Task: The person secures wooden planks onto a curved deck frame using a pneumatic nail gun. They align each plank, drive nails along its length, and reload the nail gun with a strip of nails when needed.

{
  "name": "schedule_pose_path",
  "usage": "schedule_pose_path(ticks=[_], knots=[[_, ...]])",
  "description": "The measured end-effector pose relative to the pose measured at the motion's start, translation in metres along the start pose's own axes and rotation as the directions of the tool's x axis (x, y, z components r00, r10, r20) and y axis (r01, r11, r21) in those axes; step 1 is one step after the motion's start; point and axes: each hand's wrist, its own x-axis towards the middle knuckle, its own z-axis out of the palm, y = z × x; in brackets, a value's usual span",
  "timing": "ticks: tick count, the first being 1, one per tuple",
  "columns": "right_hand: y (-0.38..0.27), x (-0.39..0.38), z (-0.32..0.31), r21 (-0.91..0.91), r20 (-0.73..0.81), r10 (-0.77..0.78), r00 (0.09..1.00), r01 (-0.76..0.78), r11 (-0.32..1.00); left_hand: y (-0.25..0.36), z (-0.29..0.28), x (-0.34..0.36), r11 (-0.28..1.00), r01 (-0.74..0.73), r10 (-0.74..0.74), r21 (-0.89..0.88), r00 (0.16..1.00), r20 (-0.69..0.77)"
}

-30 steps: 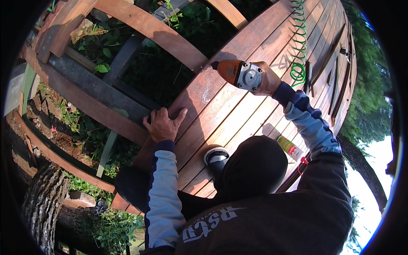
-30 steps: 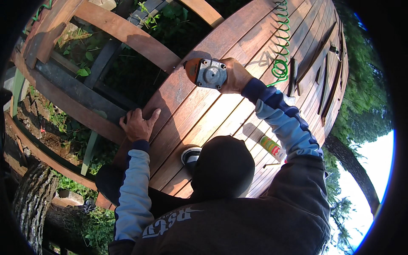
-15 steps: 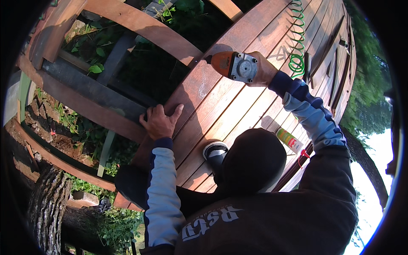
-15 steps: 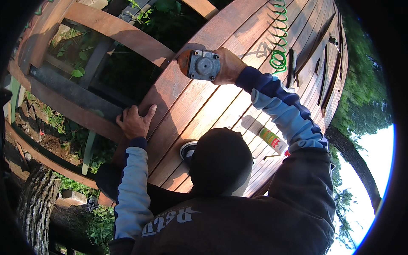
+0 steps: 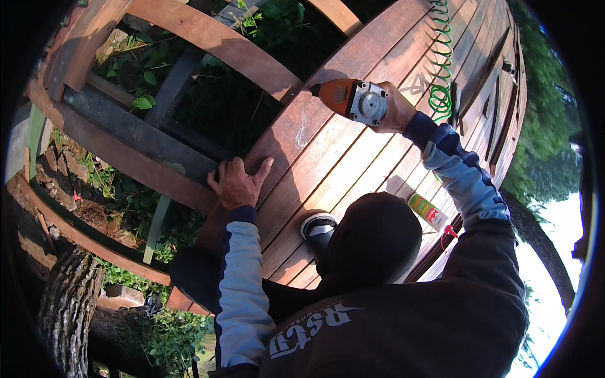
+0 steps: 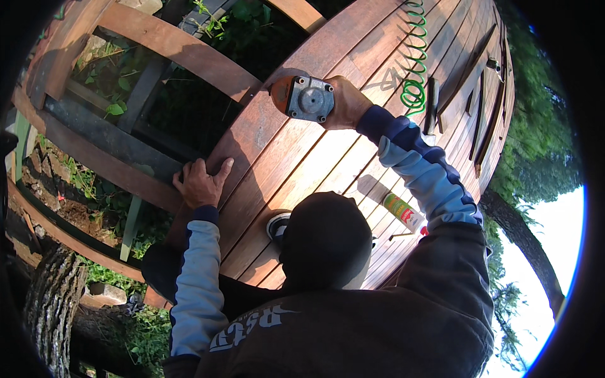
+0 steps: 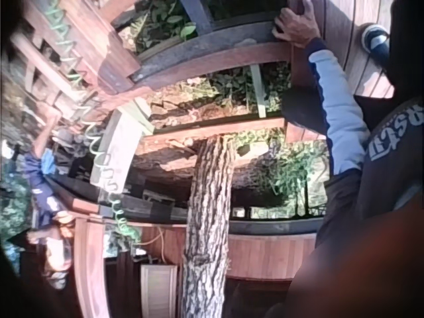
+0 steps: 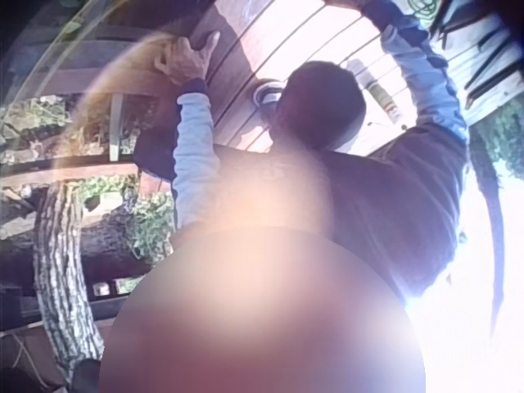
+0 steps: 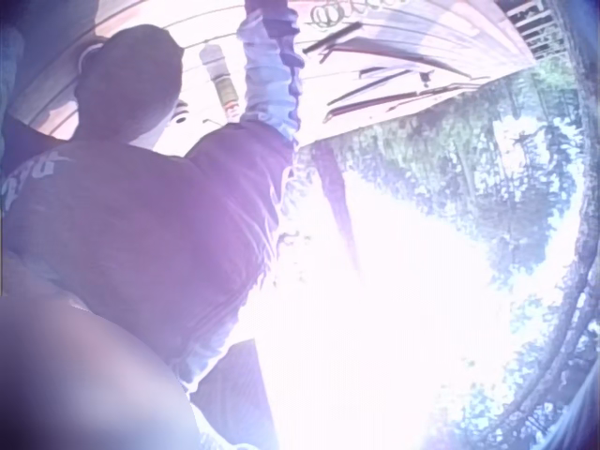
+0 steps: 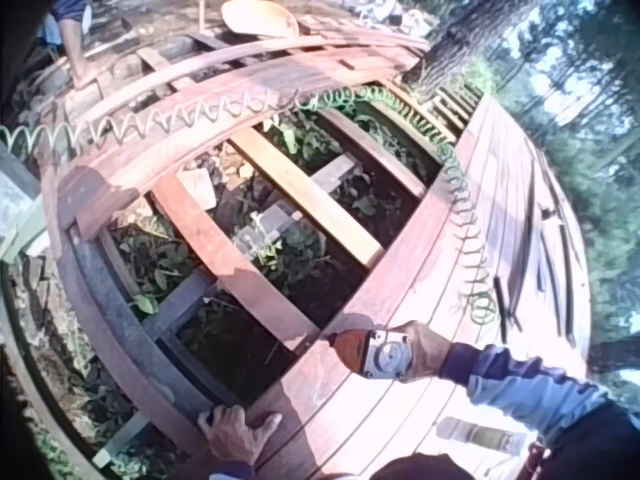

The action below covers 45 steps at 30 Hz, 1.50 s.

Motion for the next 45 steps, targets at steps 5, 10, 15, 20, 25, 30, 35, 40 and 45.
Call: schedule_pose_path(ticks=[5, 10, 15, 20, 25, 30, 35, 40, 45], knots=[[-0.006, 0.002, 0.002, -0.025, -0.063, -0.044, 0.997, 0.042, 0.999, 0.001, -0.002, 0.001, 1.0, -0.012, 0.012, 0.003, 1.0, -0.006], [0.001, 0.002, 0.003, -0.057, -0.08, -0.076, 0.994, 0.071, 0.996, -0.001, 0.0, -0.001, 1.0, -0.008, 0.007, 0.006, 1.0, 0.023], [0.001, 0.005, 0.002, -0.098, 0.067, 0.059, 0.996, -0.052, 0.994, 0.002, -0.002, 0.0, 1.0, -0.031, 0.031, 0.0, 0.999, -0.027], [-0.007, -0.001, -0.003, -0.06, -0.04, -0.009, 0.999, 0.007, 0.998, 0.003, -0.006, 0.003, 0.999, -0.037, 0.037, 0.002, 0.999, -0.023], [-0.002, -0.038, -0.003, 0.017, 0.017, 0.111, 0.994, -0.111, 0.994, 0.002, -0.003, 0.0, 1.0, -0.018, 0.019, -0.008, 0.999, 0.043], [0.011, -0.048, 0.013, 0.04, -0.035, 0.067, 0.997, -0.065, 0.997, 0.002, -0.003, 0.0, 1.0, -0.025, 0.025, 0.003, 1.0, 0.0], [0.018, -0.057, 0.01, 0.003, -0.033, 0.09, 0.995, -0.09, 0.996, 0.002, -0.001, -0.001, 1.0, -0.017, 0.017, 0.01, 1.0, 0.012], [0.022, -0.064, 0.008, -0.005, -0.052, 0.087, 0.995, -0.087, 0.996, 0.0, 0.002, 0.0, 0.999, -0.04, 0.041, 0.024, 0.998, -0.046], [0.023, -0.063, 0.014, 0.11, -0.013, 0.071, 0.997, -0.069, 0.992, 0.0, 0.0, -0.001, 0.999, -0.032, 0.032, 0.023, 0.999, -0.01]])
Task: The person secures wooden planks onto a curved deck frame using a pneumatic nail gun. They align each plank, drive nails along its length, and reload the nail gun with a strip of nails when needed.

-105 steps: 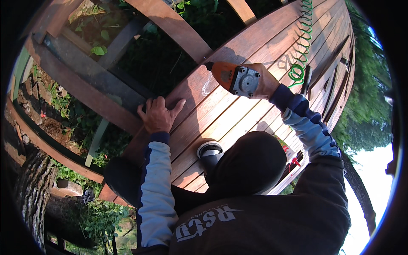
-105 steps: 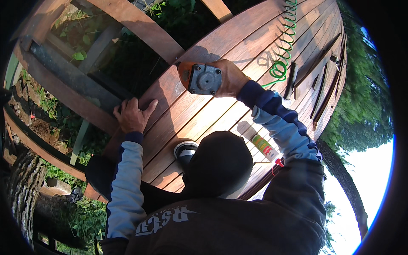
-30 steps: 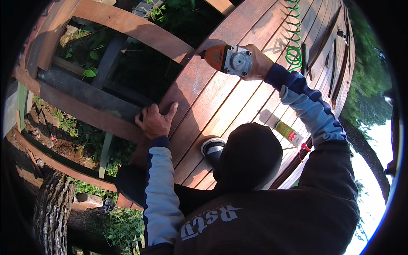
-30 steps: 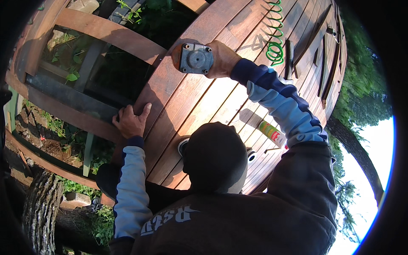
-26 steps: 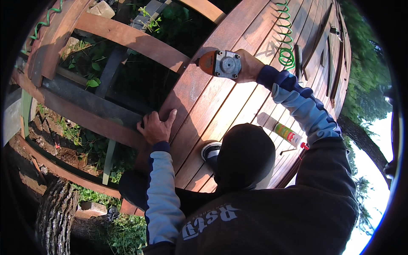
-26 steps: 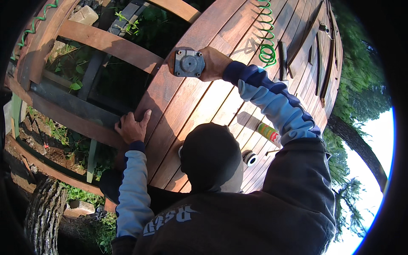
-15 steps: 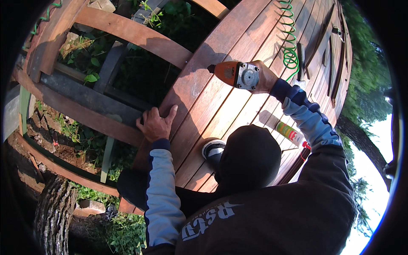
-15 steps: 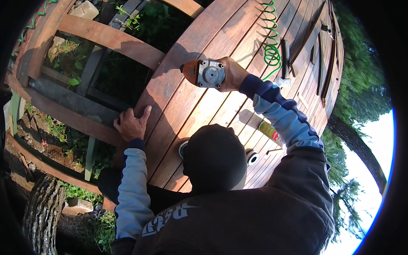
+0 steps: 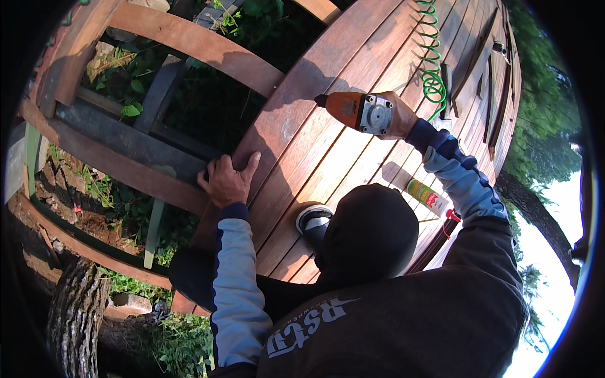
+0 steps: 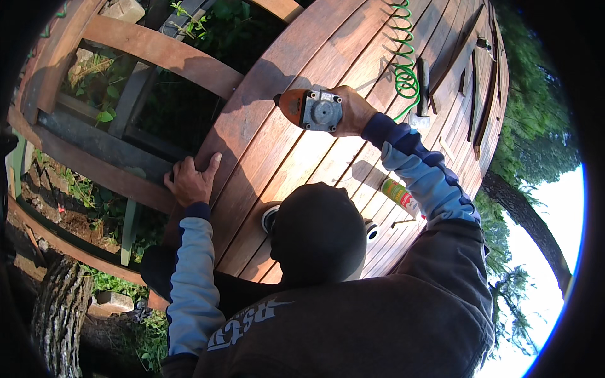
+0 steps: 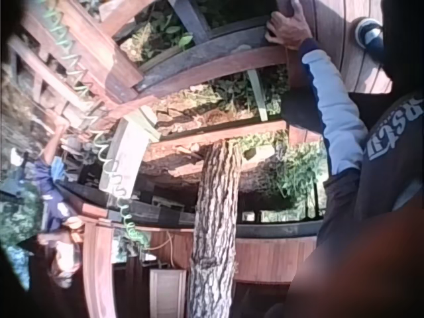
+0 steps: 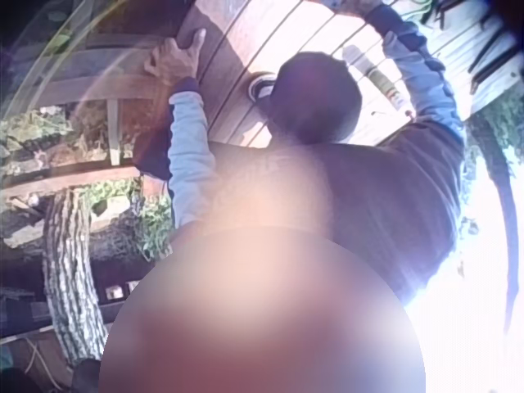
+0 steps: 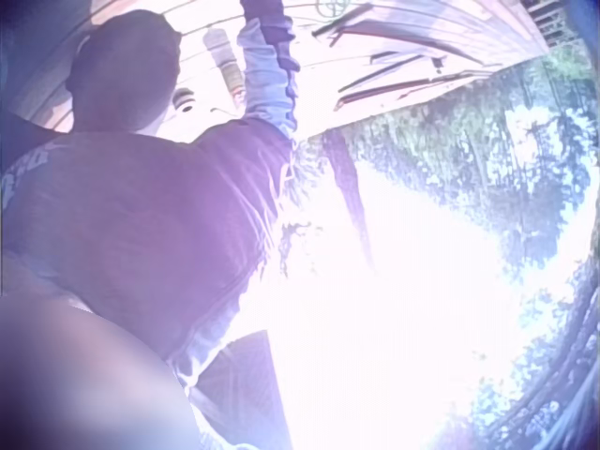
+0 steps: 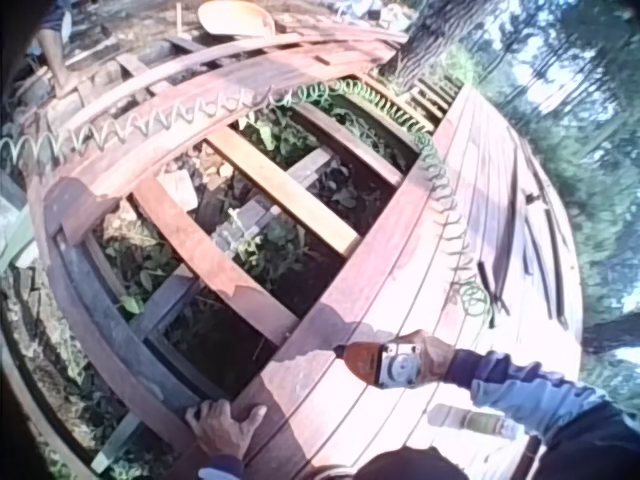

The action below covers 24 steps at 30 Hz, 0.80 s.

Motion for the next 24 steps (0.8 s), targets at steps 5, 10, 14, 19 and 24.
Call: schedule_pose_path(ticks=[5, 10, 14, 19, 24], knots=[[0.001, 0.002, 0.002, -0.024, 0.038, 0.022, 0.999, -0.021, 0.999, 0.0, -0.001, 0.001, 1.0, -0.013, 0.013, 0.008, 0.999, -0.035], [-0.002, 0.004, 0.003, 0.027, 0.056, 0.076, 0.996, -0.078, 0.997, -0.001, 0.002, -0.001, 1.0, -0.01, 0.01, 0.012, 1.0, -0.027], [-0.008, 0.009, 0.0, 0.007, 0.071, 0.09, 0.993, -0.09, 0.996, 0.0, 0.002, 0.0, 1.0, -0.004, 0.005, 0.007, 1.0, -0.021], [-0.011, 0.009, -0.004, 0.034, 0.024, 0.032, 0.999, -0.033, 0.999, 0.0, 0.001, 0.003, 1.0, -0.03, 0.029, -0.01, 0.998, -0.059], [-0.008, 0.008, -0.008, -0.057, 0.059, 0.126, 0.99, -0.123, 0.991, 0.0, -0.001, 0.0, 1.0, -0.005, 0.005, 0.021, 1.0, 0.014]])
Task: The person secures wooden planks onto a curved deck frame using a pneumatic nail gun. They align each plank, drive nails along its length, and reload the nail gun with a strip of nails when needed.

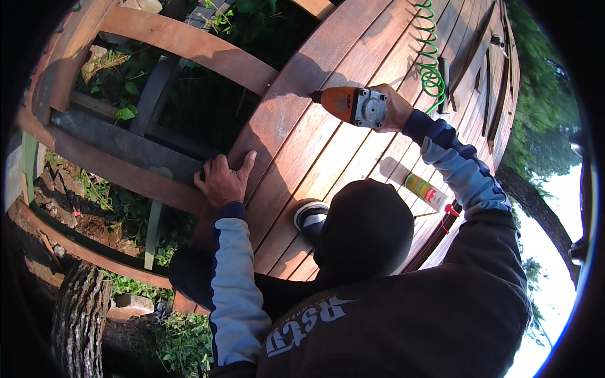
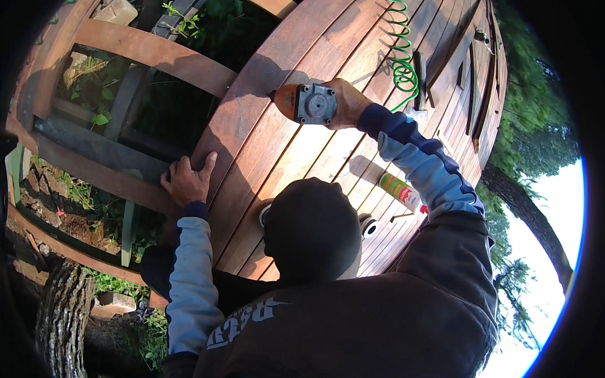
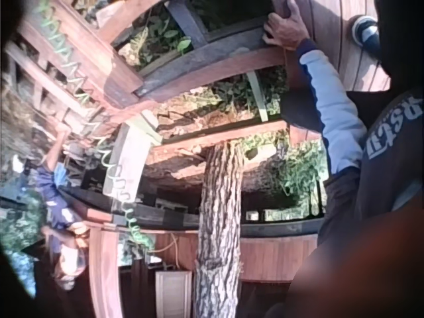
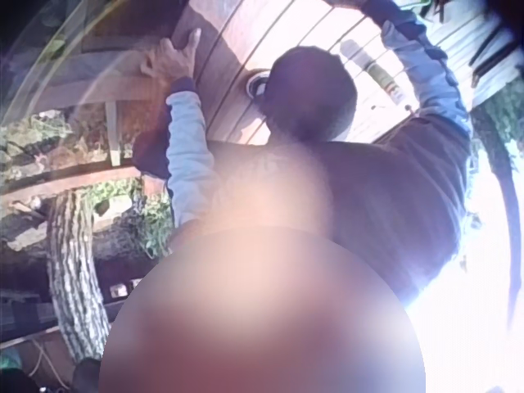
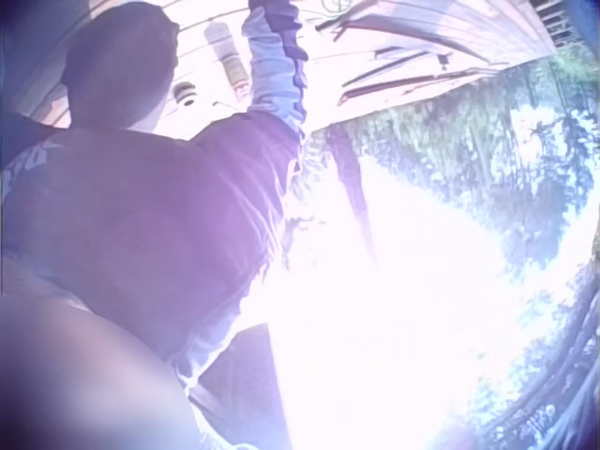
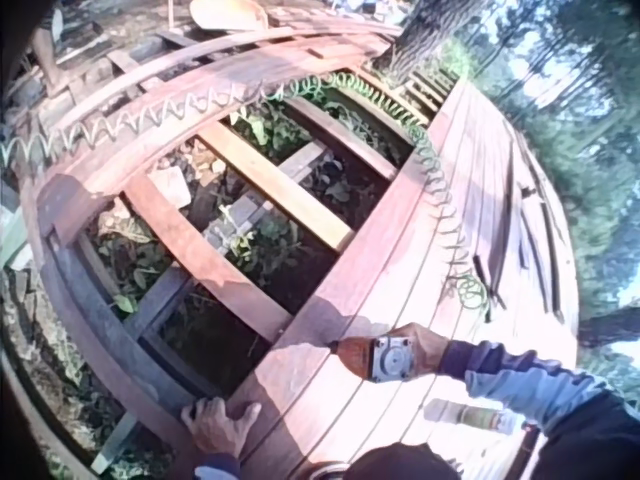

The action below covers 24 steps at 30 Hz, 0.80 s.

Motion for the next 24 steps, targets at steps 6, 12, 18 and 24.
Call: schedule_pose_path(ticks=[6, 12, 18, 24], knots=[[0.005, 0.0, 0.0, 0.078, 0.031, 0.003, 1.0, -0.006, 0.997, -0.001, 0.001, 0.001, 1.0, -0.001, 0.001, 0.0, 1.0, -0.003], [0.012, 0.008, 0.003, -0.1, 0.015, -0.148, 0.989, 0.149, 0.984, -0.001, 0.002, -0.001, 1.0, 0.002, -0.002, 0.004, 1.0, -0.022], [0.001, -0.007, -0.012, -0.122, -0.08, -0.121, 0.989, 0.111, 0.986, 0.002, 0.0, 0.001, 0.999, 0.035, -0.034, -0.02, 0.999, 0.02], [0.0, -0.037, -0.021, -0.169, -0.26, -0.237, 0.936, 0.198, 0.966, 0.002, 0.006, -0.002, 1.0, -0.022, 0.021, -0.02, 0.997, -0.069]])
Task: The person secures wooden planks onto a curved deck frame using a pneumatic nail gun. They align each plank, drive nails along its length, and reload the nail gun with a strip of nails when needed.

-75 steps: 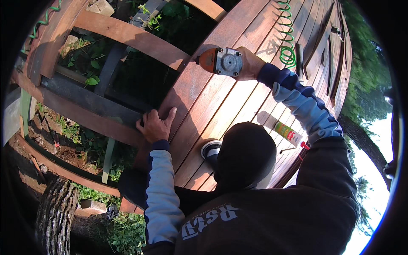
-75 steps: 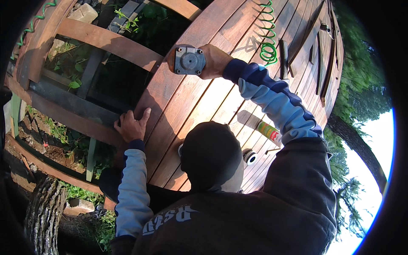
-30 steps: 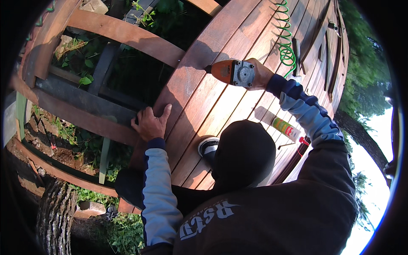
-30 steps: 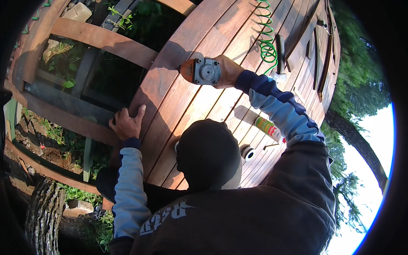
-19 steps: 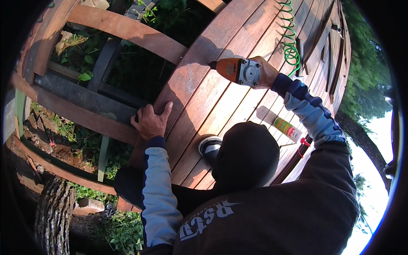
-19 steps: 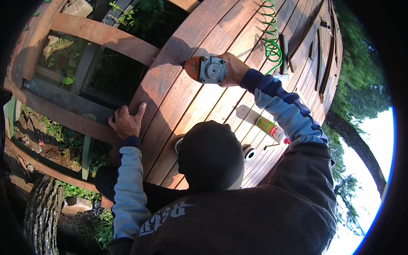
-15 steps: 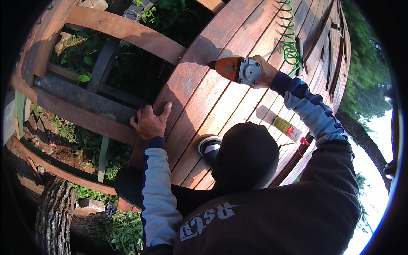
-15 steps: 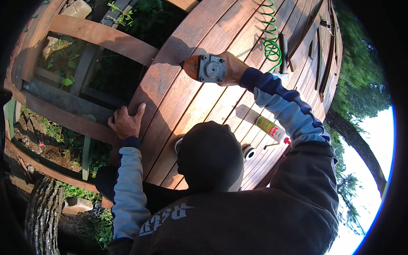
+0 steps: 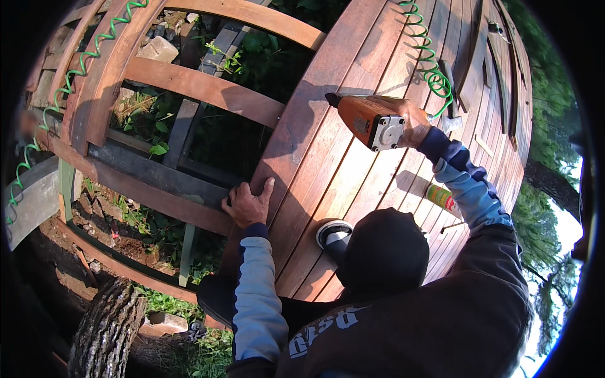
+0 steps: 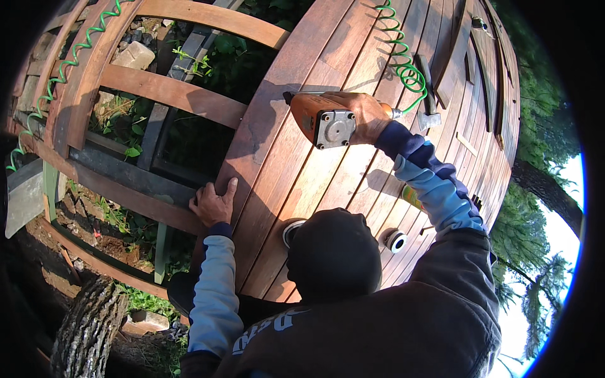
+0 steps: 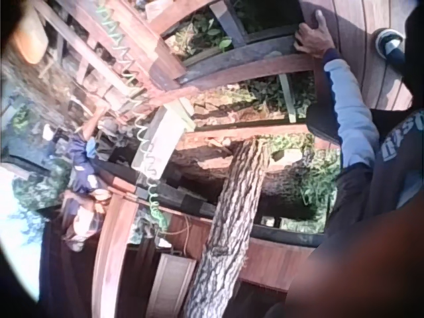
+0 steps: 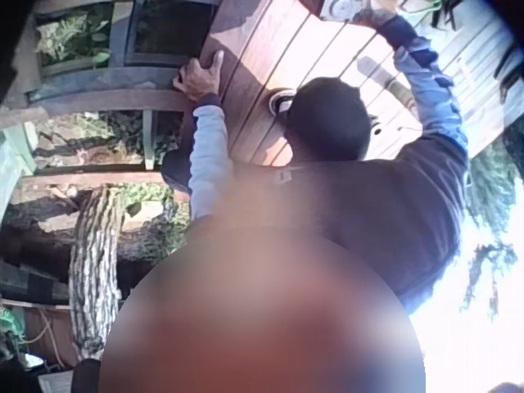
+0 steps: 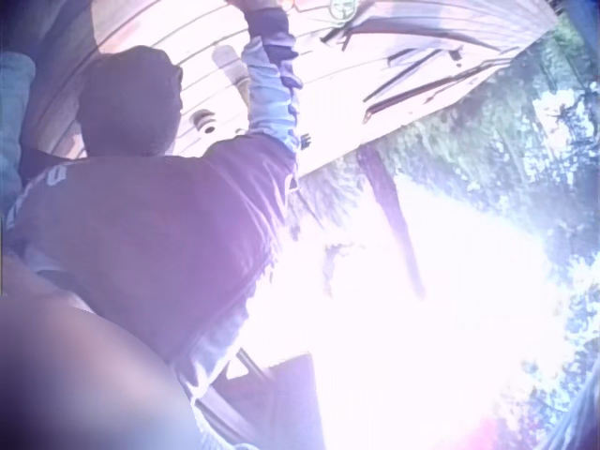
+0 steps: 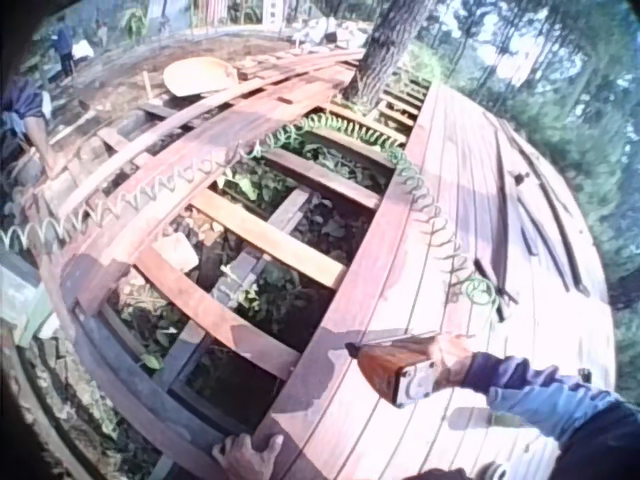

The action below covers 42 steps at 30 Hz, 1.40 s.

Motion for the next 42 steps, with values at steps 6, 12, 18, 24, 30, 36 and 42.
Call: schedule_pose_path(ticks=[6, 12, 18, 24, 30, 36, 42], knots=[[-0.011, -0.007, 0.01, -0.12, -0.175, -0.083, 0.981, 0.062, 0.991, -0.001, 0.0, -0.002, 1.0, 0.009, -0.009, 0.003, 1.0, 0.021], [-0.013, -0.035, 0.013, -0.218, -0.295, -0.178, 0.939, 0.115, 0.969, -0.007, 0.008, -0.003, 0.999, -0.043, 0.044, 0.027, 0.998, -0.043], [-0.018, -0.064, 0.018, -0.234, -0.344, -0.2, 0.917, 0.122, 0.965, 0.011, -0.001, 0.0, 0.994, -0.108, 0.107, 0.002, 0.99, 0.086], [-0.042, -0.079, 0.043, -0.196, -0.334, -0.159, 0.929, 0.097, 0.976, 0.02, -0.012, 0.007, 0.998, -0.047, 0.057, -0.04, 0.954, 0.295], [-0.089, -0.097, 0.071, -0.2, -0.219, -0.079, 0.973, 0.034, 0.979, 0.033, -0.026, 0.013, 0.999, 0.036, -0.021, -0.033, 0.928, 0.372], [-0.119, -0.125, 0.061, -0.211, 0.087, -0.1, 0.991, 0.117, 0.971, -0.031, -0.077, -0.093, 0.967, -0.126, 0.169, -0.223, 0.968, 0.185], [-0.139, -0.156, -0.012, -0.224, 0.341, -0.117, 0.933, 0.201, 0.954, -0.143, -0.204, -0.324, 0.809, 0.542, -0.512, 0.227, 0.459, 0.726]])
